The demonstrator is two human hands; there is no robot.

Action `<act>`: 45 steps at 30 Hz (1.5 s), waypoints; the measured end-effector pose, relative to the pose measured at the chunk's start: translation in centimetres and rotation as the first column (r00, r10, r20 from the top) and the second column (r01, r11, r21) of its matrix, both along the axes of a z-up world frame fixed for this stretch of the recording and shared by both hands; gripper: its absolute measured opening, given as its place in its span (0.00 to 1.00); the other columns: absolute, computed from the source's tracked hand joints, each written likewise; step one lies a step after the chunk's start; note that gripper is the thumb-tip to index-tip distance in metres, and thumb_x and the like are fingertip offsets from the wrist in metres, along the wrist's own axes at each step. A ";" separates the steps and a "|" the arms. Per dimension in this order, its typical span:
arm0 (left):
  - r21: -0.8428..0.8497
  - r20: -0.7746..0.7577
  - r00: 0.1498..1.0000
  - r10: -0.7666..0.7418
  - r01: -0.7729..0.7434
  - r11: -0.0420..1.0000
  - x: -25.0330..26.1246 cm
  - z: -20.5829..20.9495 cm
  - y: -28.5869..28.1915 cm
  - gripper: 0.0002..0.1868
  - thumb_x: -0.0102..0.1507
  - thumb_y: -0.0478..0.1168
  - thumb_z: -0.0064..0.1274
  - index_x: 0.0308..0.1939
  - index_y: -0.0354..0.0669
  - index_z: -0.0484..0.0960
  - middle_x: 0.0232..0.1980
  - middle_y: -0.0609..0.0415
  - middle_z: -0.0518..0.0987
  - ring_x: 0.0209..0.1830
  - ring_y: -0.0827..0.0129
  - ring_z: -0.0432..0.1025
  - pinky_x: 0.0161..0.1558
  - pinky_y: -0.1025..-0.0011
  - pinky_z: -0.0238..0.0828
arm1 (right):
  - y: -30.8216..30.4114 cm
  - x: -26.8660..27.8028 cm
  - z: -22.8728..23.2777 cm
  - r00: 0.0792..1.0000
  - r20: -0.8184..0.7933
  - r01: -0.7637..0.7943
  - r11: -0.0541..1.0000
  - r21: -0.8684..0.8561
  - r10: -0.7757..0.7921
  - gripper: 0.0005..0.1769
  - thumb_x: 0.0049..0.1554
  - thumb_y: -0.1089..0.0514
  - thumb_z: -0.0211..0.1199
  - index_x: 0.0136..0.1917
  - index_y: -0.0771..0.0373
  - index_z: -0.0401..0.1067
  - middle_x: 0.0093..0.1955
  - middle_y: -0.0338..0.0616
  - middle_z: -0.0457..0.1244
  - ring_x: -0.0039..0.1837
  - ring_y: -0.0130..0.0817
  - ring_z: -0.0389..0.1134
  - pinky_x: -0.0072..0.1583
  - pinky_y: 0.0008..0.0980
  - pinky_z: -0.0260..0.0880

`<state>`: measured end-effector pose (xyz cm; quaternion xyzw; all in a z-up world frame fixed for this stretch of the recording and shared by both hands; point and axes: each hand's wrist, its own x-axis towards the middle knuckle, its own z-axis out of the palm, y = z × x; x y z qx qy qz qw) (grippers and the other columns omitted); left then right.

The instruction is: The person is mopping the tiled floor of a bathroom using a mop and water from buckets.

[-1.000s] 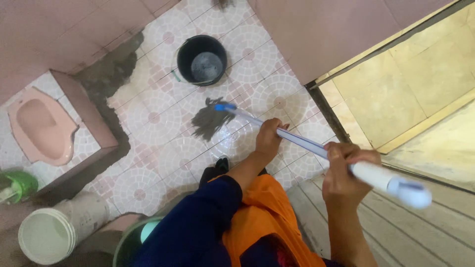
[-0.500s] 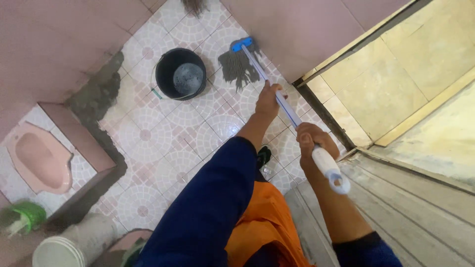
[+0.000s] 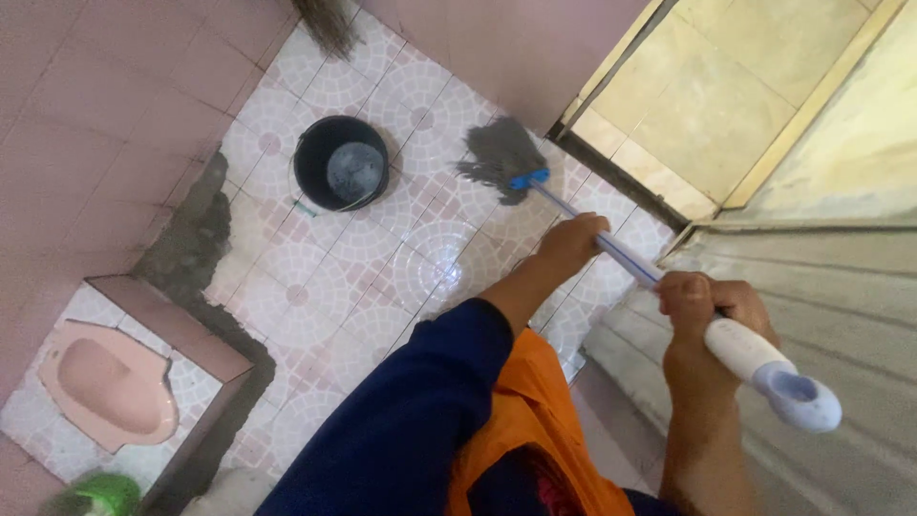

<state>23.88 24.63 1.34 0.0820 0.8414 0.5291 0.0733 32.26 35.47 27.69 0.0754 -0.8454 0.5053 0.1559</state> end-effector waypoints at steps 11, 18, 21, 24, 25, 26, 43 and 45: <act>-0.135 -0.025 0.987 -0.157 0.153 0.979 10.6 0.9 -2.9 0.11 0.56 0.45 0.63 0.39 0.48 0.81 0.40 0.47 0.80 0.45 0.48 0.76 0.46 0.52 0.72 | -1.4 10.0 -1.9 1.000 0.024 0.022 0.852 -0.523 -0.012 0.13 0.78 0.59 0.54 0.51 0.62 0.57 0.37 0.46 0.58 0.39 0.29 0.57 0.50 0.37 0.67; -0.373 0.155 0.939 -0.307 0.343 0.862 15.4 0.0 -7.8 0.12 0.59 0.50 0.61 0.41 0.50 0.83 0.45 0.49 0.82 0.48 0.49 0.77 0.46 0.51 0.74 | -3.0 14.6 -4.0 0.980 0.146 0.196 0.722 -0.663 -0.133 0.10 0.74 0.59 0.57 0.52 0.58 0.59 0.35 0.37 0.53 0.40 0.28 0.57 0.55 0.43 0.69; -0.507 0.268 0.900 -0.343 0.435 0.744 16.3 0.3 -9.6 0.17 0.60 0.53 0.61 0.44 0.46 0.83 0.45 0.44 0.82 0.49 0.48 0.77 0.49 0.52 0.74 | -3.8 15.6 -3.6 0.974 0.200 0.213 0.718 -0.663 -0.104 0.09 0.73 0.58 0.56 0.50 0.58 0.60 0.39 0.40 0.56 0.45 0.33 0.61 0.60 0.46 0.72; -0.519 0.411 0.872 -0.266 0.464 0.718 16.8 -0.5 -10.6 0.22 0.58 0.55 0.62 0.46 0.44 0.81 0.44 0.45 0.83 0.49 0.49 0.77 0.50 0.54 0.74 | -4.0 16.9 -4.1 0.972 0.223 0.199 0.769 -0.608 -0.076 0.10 0.71 0.61 0.56 0.47 0.58 0.59 0.37 0.41 0.58 0.43 0.34 0.63 0.61 0.49 0.76; -0.519 0.415 0.870 -0.266 0.467 0.716 17.3 -1.5 -10.2 0.22 0.58 0.55 0.62 0.46 0.44 0.81 0.44 0.45 0.83 0.49 0.49 0.77 0.50 0.54 0.74 | -3.5 17.3 -4.1 0.971 0.227 0.203 0.767 -0.609 -0.076 0.10 0.71 0.61 0.56 0.47 0.58 0.59 0.37 0.41 0.58 0.43 0.34 0.63 0.61 0.49 0.76; -0.504 0.422 0.864 -0.276 0.477 0.720 17.8 -2.5 -10.2 0.21 0.59 0.54 0.62 0.45 0.43 0.81 0.44 0.43 0.82 0.49 0.47 0.77 0.49 0.53 0.74 | -3.1 17.6 -4.1 0.977 0.209 0.175 0.752 -0.636 -0.051 0.09 0.71 0.62 0.54 0.48 0.59 0.59 0.39 0.43 0.60 0.43 0.32 0.62 0.61 0.47 0.74; -0.303 0.224 0.912 -0.342 0.399 0.865 12.5 -2.9 13.3 0.17 0.65 0.50 0.58 0.43 0.41 0.74 0.39 0.39 0.83 0.43 0.41 0.77 0.44 0.47 0.72 | 13.3 17.0 -2.0 0.973 0.092 0.231 0.893 -0.386 -0.212 0.22 0.76 0.58 0.52 0.38 0.65 0.65 0.35 0.50 0.63 0.39 0.28 0.62 0.58 0.42 0.74; -0.347 0.264 0.890 -0.372 0.447 0.824 11.9 -3.6 16.3 0.15 0.62 0.48 0.58 0.45 0.43 0.74 0.39 0.40 0.83 0.43 0.42 0.78 0.43 0.49 0.73 | 14.3 16.5 -1.4 0.959 0.044 0.277 0.889 -0.365 -0.281 0.21 0.75 0.57 0.53 0.40 0.65 0.59 0.34 0.46 0.61 0.39 0.29 0.63 0.57 0.42 0.76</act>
